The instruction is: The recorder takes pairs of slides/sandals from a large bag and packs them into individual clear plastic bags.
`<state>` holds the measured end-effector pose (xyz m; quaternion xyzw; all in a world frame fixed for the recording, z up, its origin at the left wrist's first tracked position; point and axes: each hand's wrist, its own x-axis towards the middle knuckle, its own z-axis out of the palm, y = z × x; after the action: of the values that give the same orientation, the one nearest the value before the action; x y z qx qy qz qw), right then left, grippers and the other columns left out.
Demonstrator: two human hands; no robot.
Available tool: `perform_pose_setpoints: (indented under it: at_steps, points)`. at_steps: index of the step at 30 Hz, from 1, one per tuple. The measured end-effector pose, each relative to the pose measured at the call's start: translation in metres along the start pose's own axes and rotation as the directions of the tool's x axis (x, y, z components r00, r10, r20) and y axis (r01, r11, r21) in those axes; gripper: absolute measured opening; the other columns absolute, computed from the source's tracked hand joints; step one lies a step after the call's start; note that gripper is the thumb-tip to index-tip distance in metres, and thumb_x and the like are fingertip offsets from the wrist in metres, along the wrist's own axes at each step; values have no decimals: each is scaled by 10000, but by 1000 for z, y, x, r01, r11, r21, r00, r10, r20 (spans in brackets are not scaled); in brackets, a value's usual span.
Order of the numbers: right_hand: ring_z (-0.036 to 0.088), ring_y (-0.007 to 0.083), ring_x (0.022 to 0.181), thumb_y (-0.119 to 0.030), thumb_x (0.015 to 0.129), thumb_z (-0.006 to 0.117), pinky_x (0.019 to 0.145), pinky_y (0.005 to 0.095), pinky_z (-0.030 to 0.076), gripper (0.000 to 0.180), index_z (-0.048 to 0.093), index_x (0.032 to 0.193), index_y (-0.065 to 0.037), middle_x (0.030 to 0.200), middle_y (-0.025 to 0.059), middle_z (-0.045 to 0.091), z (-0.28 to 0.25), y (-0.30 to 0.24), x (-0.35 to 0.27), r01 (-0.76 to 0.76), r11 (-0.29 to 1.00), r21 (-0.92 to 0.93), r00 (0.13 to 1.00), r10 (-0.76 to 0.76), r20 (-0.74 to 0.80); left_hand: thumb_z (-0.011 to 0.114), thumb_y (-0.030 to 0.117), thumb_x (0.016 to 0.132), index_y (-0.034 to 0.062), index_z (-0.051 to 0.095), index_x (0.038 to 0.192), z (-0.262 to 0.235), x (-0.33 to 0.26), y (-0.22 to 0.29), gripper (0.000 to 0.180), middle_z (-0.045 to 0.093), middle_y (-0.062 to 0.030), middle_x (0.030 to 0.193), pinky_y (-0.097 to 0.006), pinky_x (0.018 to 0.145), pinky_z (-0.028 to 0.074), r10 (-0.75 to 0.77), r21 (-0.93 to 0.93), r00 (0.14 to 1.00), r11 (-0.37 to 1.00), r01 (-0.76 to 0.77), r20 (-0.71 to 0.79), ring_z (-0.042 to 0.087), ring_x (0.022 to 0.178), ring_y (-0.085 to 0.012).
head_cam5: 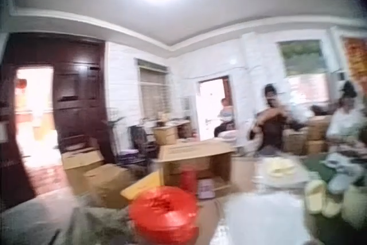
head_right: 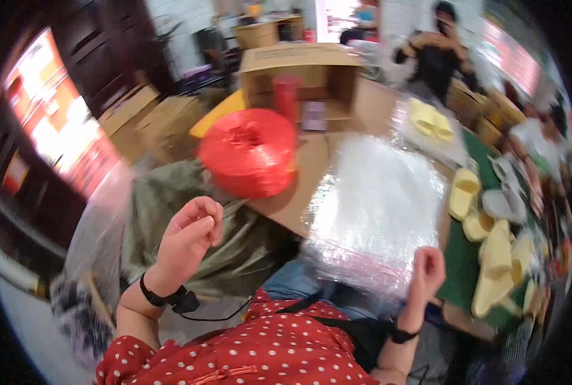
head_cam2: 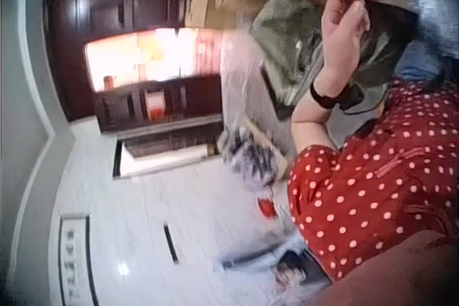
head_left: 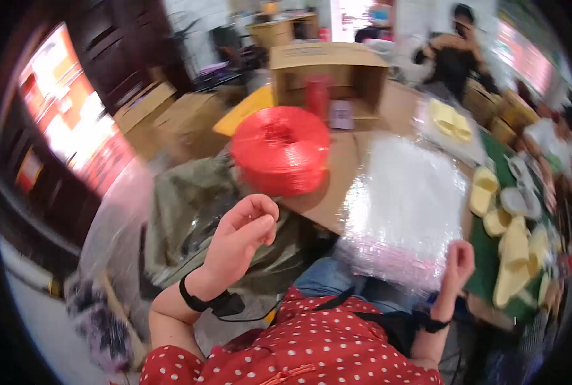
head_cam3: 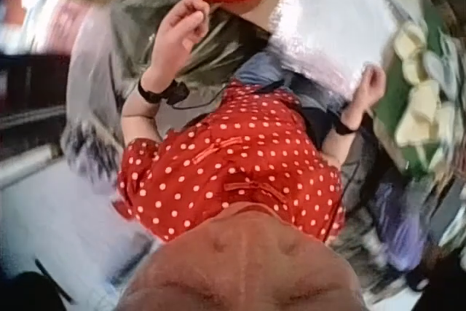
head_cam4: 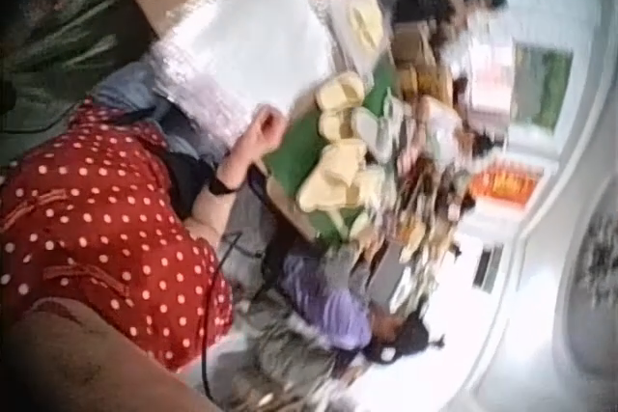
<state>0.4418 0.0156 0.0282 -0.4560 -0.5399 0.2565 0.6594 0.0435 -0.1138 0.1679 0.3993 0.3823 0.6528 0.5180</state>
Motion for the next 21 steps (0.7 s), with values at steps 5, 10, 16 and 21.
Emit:
perform_pose_setpoints:
  at_steps: [5,10,16,21]
  points:
    - [505,20,760,-32,891,671,661,178,417,76,607,927,-13,844,-41,566,-8,-8,16,-83,997,-2,995,83,-54,604,37,897,34,580,1165,73,74,-54,269,577,-10,1029,-245,824,446,-216,375,902,925,66,374,551,950,-94]
    - [491,77,734,-87,872,700,662,228,423,191,598,1018,-17,843,-14,548,-75,26,59,-27,993,-119,932,-18,-361,715,186,849,90,586,1235,116,109,-160,418,492,-178,1388,-440,1033,407,89,681,722,271,-680,686,468,1276,-343]
    - [516,388,1064,-244,755,773,924,461,431,526,553,1163,4,1105,210,559,-178,54,86,-489,256,-834,762,-339,-551,626,493,870,143,477,1421,112,110,-237,670,335,-234,1516,-628,1132,183,-81,672,668,42,-739,740,255,1397,-498]
    - [591,371,869,-274,769,759,759,435,478,404,606,999,20,912,195,606,-215,73,95,-291,426,-857,942,-29,-334,574,578,876,203,476,1431,94,105,-256,677,318,-229,1533,-639,1132,143,-144,732,718,106,-673,681,239,1406,-499]
